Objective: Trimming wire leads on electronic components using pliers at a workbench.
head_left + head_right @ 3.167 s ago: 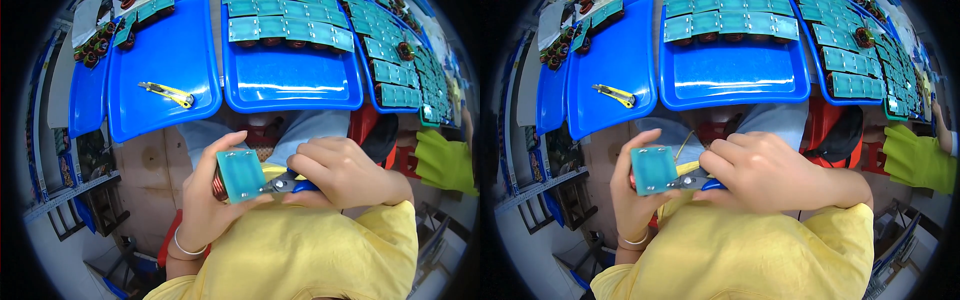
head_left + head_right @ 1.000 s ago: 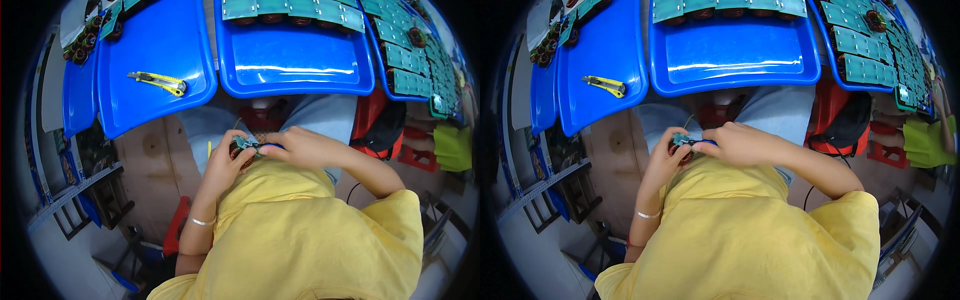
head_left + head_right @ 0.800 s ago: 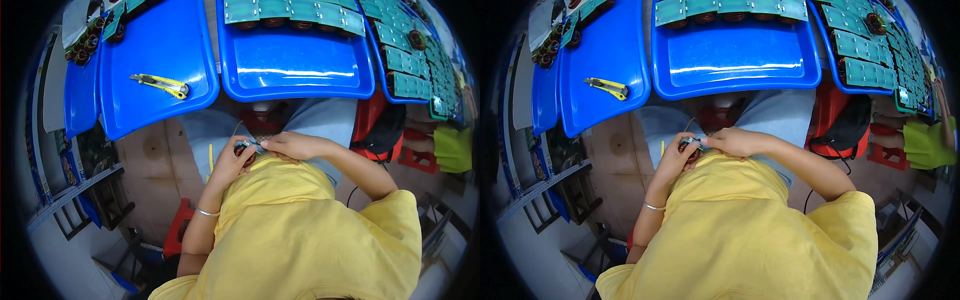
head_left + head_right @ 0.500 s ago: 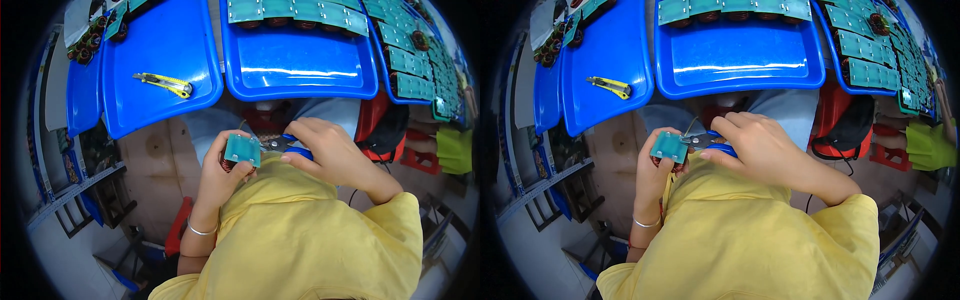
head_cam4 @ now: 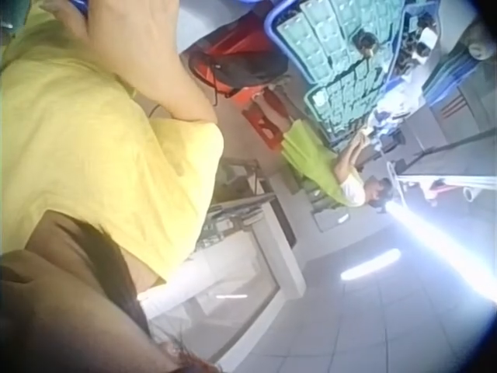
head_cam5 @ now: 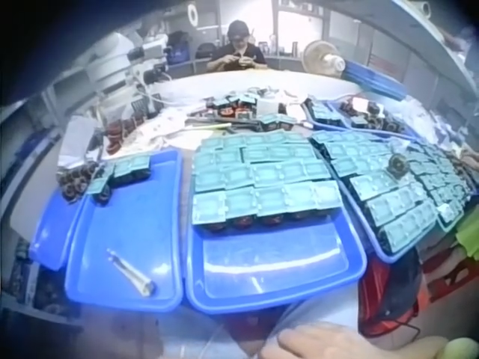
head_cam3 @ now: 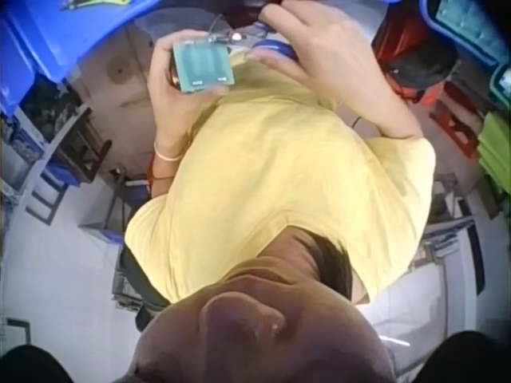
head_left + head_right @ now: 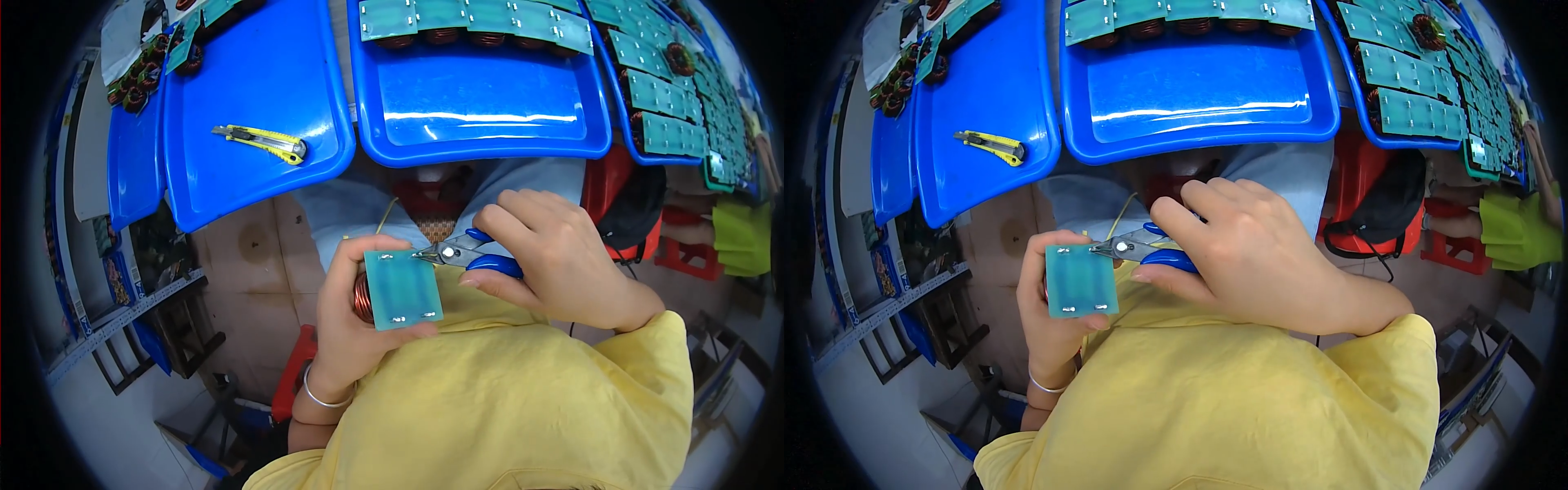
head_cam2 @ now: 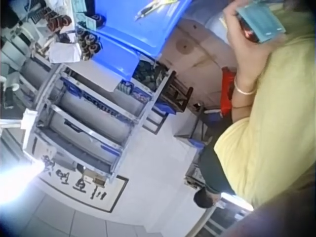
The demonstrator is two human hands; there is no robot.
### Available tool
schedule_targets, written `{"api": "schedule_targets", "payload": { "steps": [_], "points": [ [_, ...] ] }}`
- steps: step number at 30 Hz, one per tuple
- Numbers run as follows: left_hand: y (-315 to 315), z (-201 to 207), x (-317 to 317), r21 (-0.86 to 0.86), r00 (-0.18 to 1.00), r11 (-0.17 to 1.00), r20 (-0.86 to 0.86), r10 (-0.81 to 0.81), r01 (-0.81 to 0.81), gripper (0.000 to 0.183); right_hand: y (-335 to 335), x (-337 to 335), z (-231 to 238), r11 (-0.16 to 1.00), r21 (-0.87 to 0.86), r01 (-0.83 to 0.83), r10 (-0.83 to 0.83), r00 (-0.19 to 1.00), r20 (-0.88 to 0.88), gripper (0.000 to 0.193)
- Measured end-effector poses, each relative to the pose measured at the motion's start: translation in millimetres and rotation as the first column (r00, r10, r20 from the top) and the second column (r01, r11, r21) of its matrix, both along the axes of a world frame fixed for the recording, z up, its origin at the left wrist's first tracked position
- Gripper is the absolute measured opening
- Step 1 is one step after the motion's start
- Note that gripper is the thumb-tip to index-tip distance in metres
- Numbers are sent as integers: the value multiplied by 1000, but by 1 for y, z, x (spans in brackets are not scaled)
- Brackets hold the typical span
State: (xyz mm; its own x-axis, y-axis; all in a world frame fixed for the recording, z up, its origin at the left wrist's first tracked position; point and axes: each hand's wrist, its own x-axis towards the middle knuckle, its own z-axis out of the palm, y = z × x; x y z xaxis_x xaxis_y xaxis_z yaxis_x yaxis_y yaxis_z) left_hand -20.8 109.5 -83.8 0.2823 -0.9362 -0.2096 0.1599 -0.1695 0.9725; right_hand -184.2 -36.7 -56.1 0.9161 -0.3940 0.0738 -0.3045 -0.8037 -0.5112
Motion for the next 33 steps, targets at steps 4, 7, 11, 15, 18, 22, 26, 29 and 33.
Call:
{"api": "schedule_targets", "payload": {
  "steps": [4, 7, 11, 15, 18, 22, 26, 29, 33],
  "points": [
    [1, 2, 0, 0, 993, 1000, 118, -14, 14, 71, 1, 0, 1, 1000, -16, -8, 7, 1000, -11, 37],
    [2, 3, 0, -30, 983, 999, 184, -21, 27, 74, 1, 0, 2, 1000, -14, -10, 10, 1000, -13, 37],
    [2, 1, 1, -66, 979, 997, 202, -14, 28, 74, 1, 0, 2, 1000, -10, -27, 27, 999, -21, 37],
    [1, 4, 1, -70, 972, 997, 232, -26, 43, 73, 0, 0, 2, 999, -16, -41, 41, 999, -25, 36],
    [-2, 3, 5, -60, 952, 995, 302, -56, 78, 70, -3, 1, -1, 998, 3, -57, 57, 998, -5, 36],
    [-6, -15, 4, 95, 985, 995, 167, -32, 16, 64, -8, 7, -18, 962, 271, -31, 93, 971, -221, 34],
    [-10, -76, 8, 332, 986, 938, -162, -45, 97, 41, -14, 19, -79, 827, 550, 118, 199, 853, -482, 41],
    [-7, -104, 7, 487, 949, 844, -306, -75, 224, 23, -9, 18, -114, 700, 700, 138, 303, 831, -467, 47],
    [0, -78, 3, 367, 947, 923, -321, 7, 117, 35, -6, 15, -76, 790, 589, 171, 72, 928, -367, 40]
  ]
}}
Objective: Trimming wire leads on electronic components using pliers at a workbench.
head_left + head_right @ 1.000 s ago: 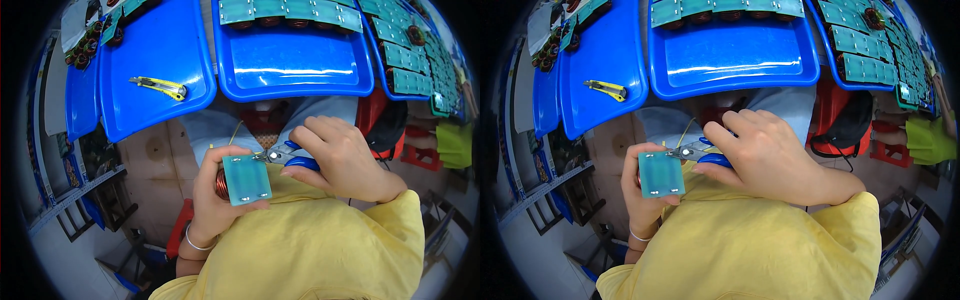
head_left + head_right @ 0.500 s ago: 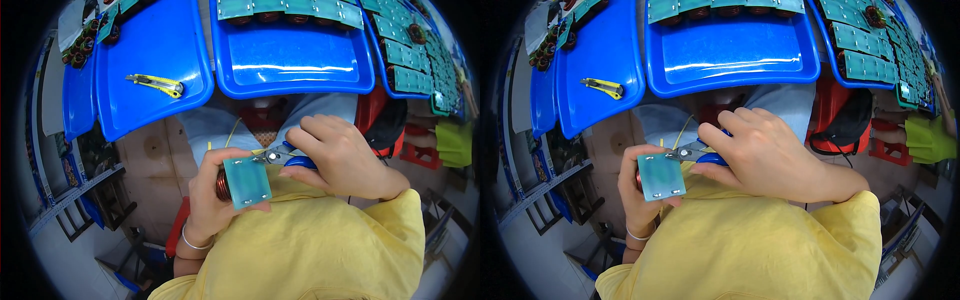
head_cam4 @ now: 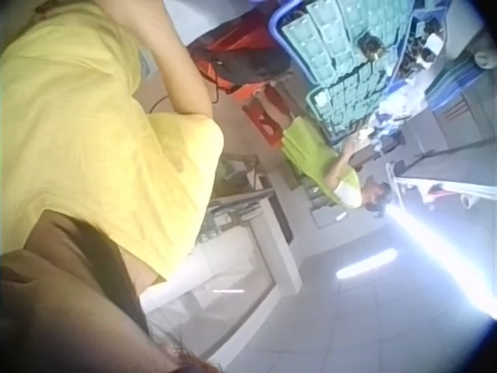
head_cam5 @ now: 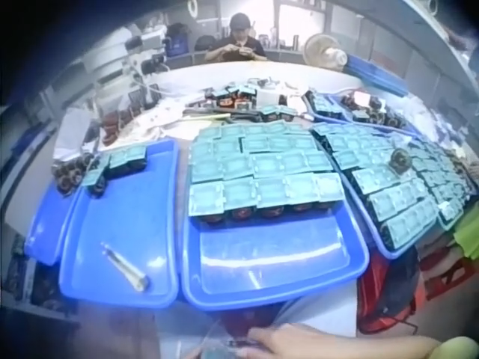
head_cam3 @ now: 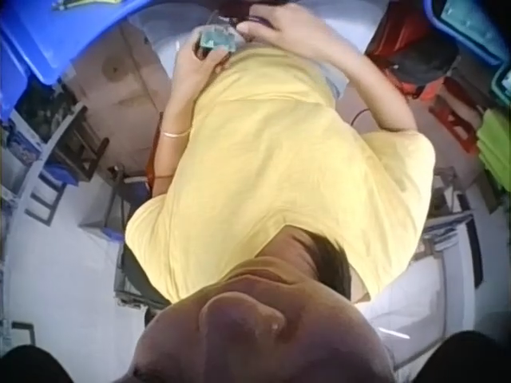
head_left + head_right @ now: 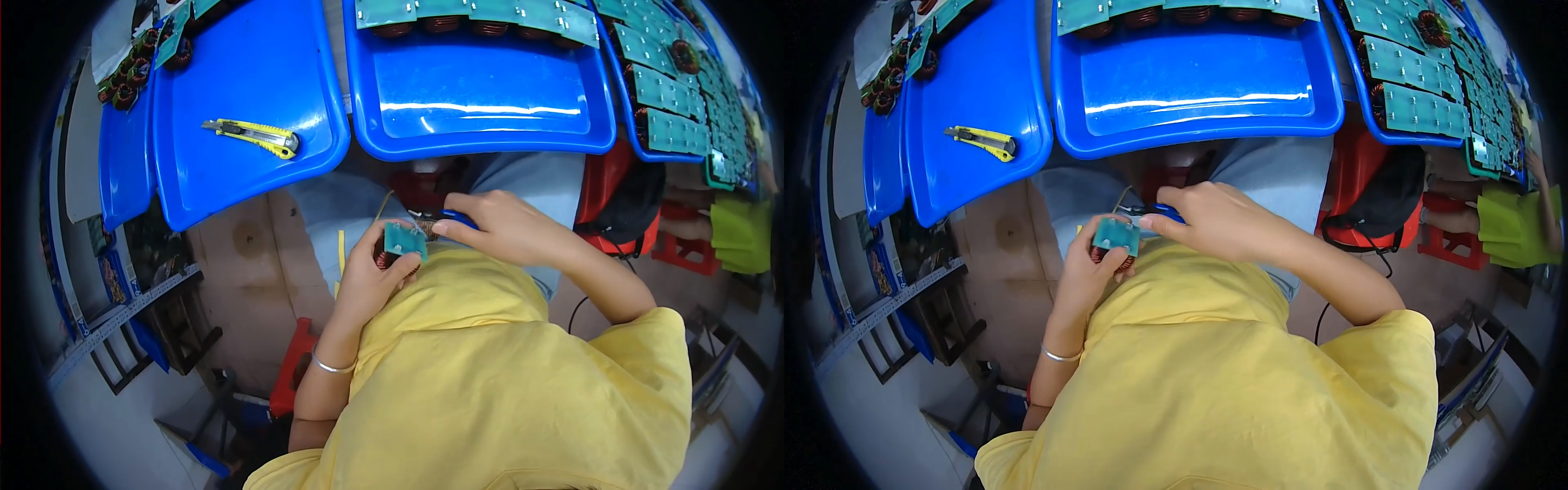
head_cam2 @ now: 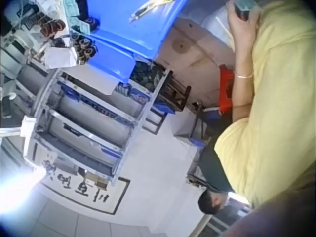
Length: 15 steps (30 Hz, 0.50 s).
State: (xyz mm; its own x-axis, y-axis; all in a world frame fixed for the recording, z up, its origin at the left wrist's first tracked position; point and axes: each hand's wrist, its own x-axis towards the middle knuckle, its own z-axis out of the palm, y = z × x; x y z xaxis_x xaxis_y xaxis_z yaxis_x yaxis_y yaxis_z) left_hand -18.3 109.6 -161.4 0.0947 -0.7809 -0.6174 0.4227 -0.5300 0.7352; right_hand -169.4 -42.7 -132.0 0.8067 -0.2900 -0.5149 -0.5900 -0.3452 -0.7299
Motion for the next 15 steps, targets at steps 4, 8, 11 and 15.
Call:
{"api": "schedule_targets", "payload": {
  "steps": [4, 8, 11, 15],
  "points": [
    [-3, 37, 1, -225, 983, 974, 177, 49, -9, 52, 1, -2, 43, 955, -294, 49, 15, 977, 214, 35],
    [-4, 62, 1, -275, 975, 960, 222, 11, 52, 59, 5, -3, 54, 908, -417, 21, 105, 956, 276, 34],
    [-2, 67, 0, -325, 946, 939, 324, 0, 111, 63, 7, -4, 59, 881, -470, 51, 116, 940, 319, 35],
    [-1, 70, -3, -311, 936, 946, 352, 22, 94, 72, 10, -6, 63, 848, -528, 38, 165, 929, 332, 37]
  ]
}}
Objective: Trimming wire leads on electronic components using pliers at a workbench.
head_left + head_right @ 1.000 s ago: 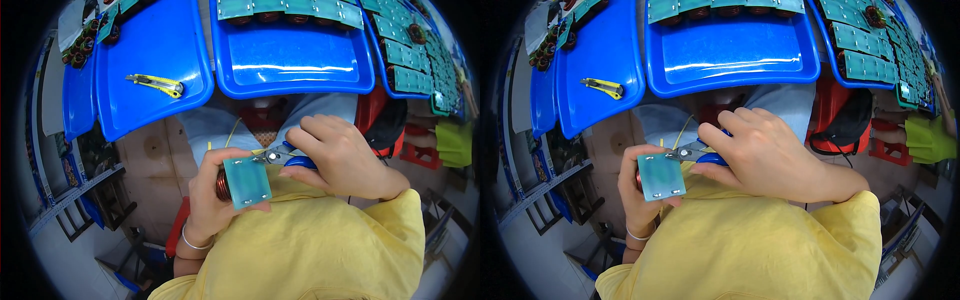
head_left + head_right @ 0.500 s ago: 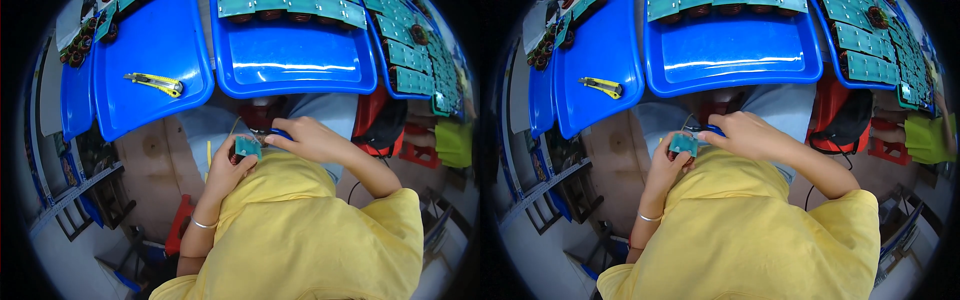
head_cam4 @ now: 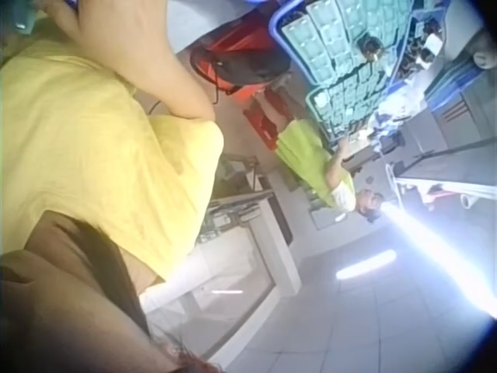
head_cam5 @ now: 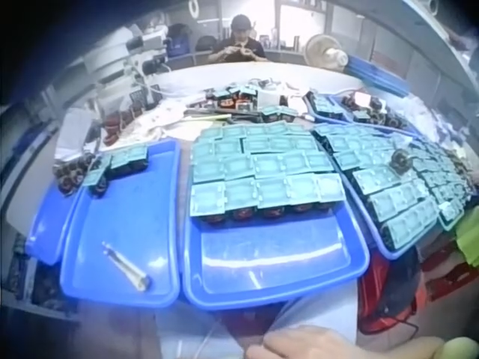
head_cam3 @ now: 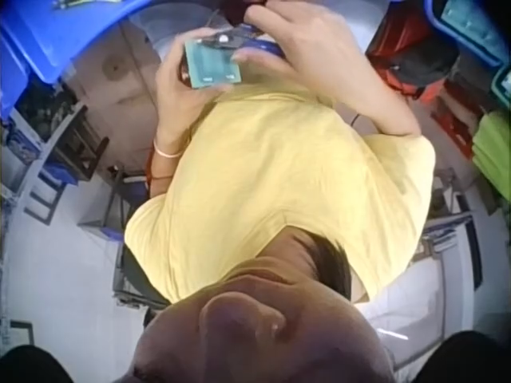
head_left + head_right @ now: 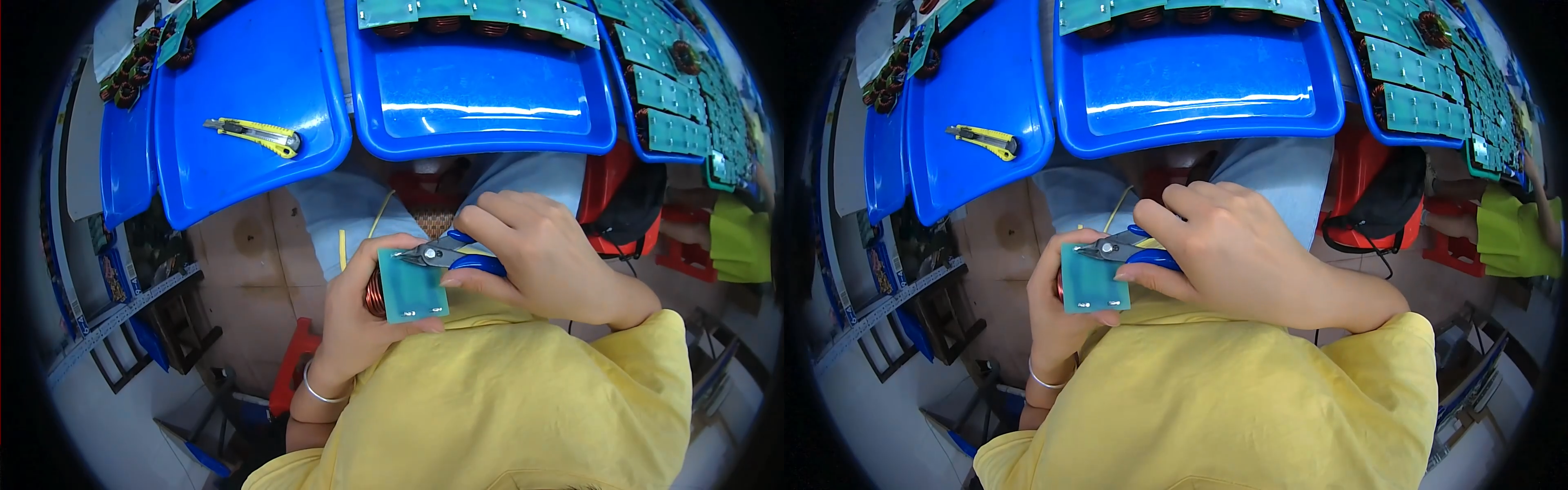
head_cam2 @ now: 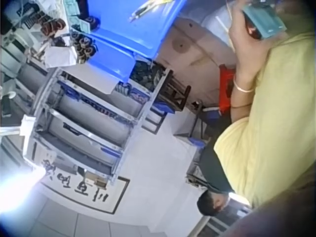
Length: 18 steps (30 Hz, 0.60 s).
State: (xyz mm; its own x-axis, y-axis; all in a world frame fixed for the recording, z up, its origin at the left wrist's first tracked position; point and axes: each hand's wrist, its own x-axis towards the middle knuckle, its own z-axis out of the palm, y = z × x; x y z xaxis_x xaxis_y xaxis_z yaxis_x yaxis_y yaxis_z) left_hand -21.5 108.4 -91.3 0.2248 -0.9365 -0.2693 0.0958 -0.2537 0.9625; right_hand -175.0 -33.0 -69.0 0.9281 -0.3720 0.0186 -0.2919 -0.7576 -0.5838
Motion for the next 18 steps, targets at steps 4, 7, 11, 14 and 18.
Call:
{"api": "schedule_targets", "payload": {
  "steps": [4, 7, 11, 14, 18],
  "points": [
    [2, 3, -1, 18, 997, 1000, 76, 12, -13, 83, 3, -1, 2, 999, -41, 33, -32, 999, 29, 36],
    [3, 3, -1, -19, 990, 1000, 142, -11, 14, 83, 4, -2, 3, 998, -50, 28, -26, 999, 31, 37],
    [4, 7, 0, -15, 983, 1000, 182, -18, 21, 82, 3, -3, 6, 999, -45, 11, -10, 1000, 17, 37],
    [3, 9, 1, -6, 973, 999, 225, -44, 46, 81, 2, -4, 9, 999, -37, -10, 9, 1000, -23, 37],
    [1, 9, 2, -132, 949, 985, 309, -68, 113, 68, 1, -3, 13, 999, 27, -27, 28, 998, -53, 39]
  ]
}}
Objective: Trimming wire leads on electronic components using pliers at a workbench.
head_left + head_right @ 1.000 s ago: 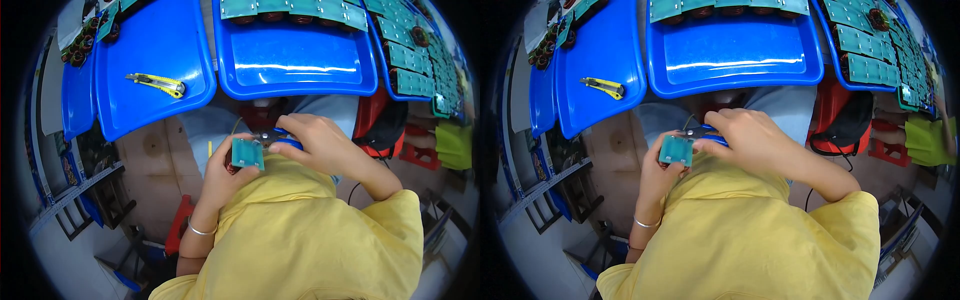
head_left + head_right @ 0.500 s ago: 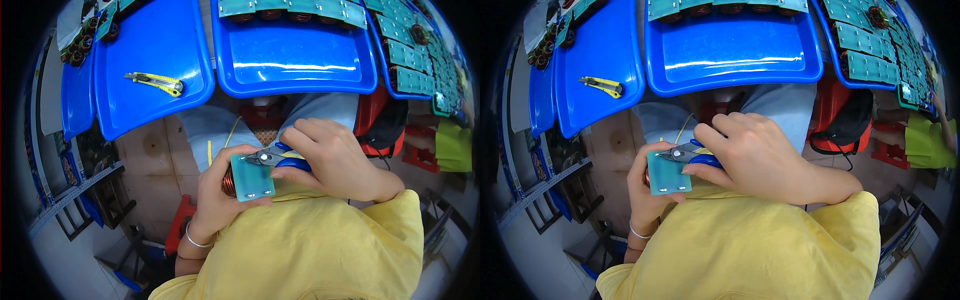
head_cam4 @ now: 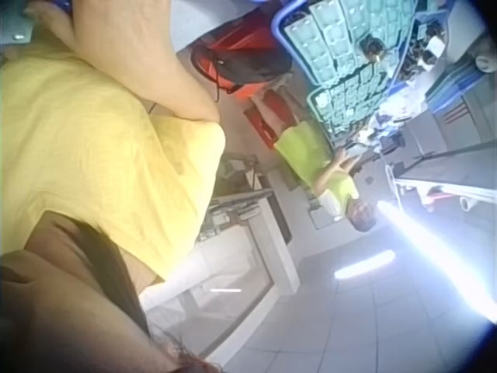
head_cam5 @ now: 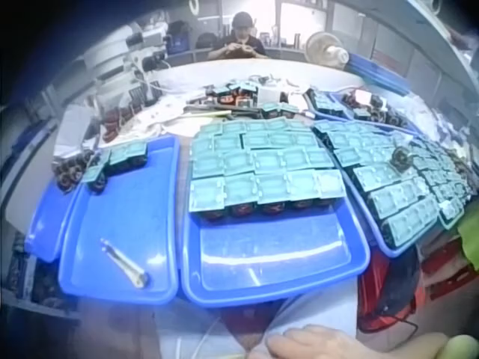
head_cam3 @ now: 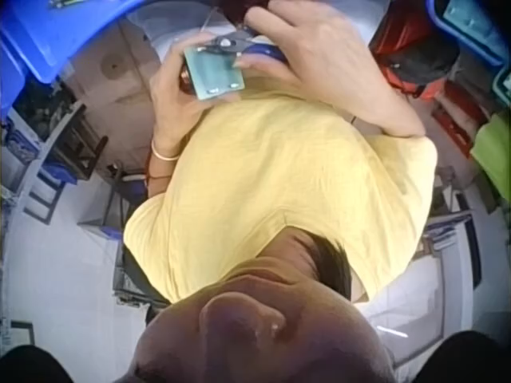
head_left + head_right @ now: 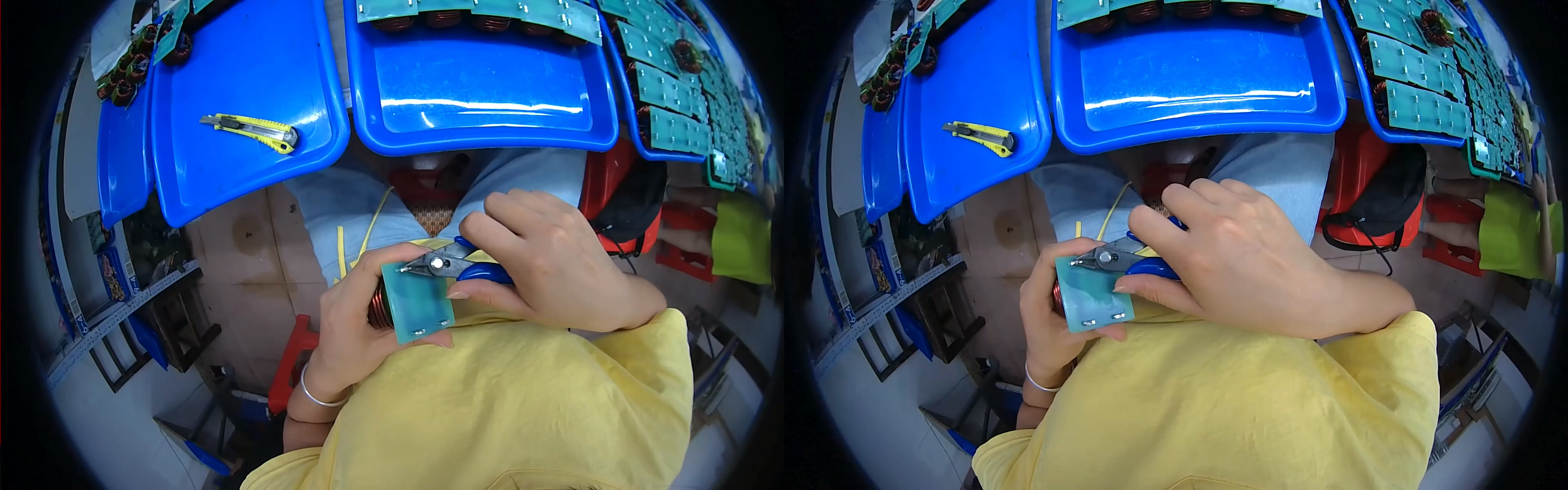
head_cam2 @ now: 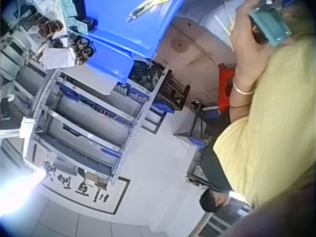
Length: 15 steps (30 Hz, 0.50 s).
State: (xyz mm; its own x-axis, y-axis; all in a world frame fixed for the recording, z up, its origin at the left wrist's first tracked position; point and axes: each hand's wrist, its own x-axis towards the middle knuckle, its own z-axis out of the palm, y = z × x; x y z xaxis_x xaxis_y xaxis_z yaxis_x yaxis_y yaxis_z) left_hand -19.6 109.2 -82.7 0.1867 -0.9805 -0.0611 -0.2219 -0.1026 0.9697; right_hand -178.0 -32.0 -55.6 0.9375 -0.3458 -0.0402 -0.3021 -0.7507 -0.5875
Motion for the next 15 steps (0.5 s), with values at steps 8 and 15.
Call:
{"api": "schedule_targets", "payload": {
  "steps": [8, 15],
  "points": [
    [-5, -1, 0, 64, 992, 997, 120, -39, 31, 67, -5, 2, -11, 988, 148, -49, 65, 992, -107, 36],
    [-1, -8, -4, 284, 886, 958, -433, 168, -43, 59, -4, 3, -19, 955, 296, 21, 22, 989, -144, 35]
  ]
}}
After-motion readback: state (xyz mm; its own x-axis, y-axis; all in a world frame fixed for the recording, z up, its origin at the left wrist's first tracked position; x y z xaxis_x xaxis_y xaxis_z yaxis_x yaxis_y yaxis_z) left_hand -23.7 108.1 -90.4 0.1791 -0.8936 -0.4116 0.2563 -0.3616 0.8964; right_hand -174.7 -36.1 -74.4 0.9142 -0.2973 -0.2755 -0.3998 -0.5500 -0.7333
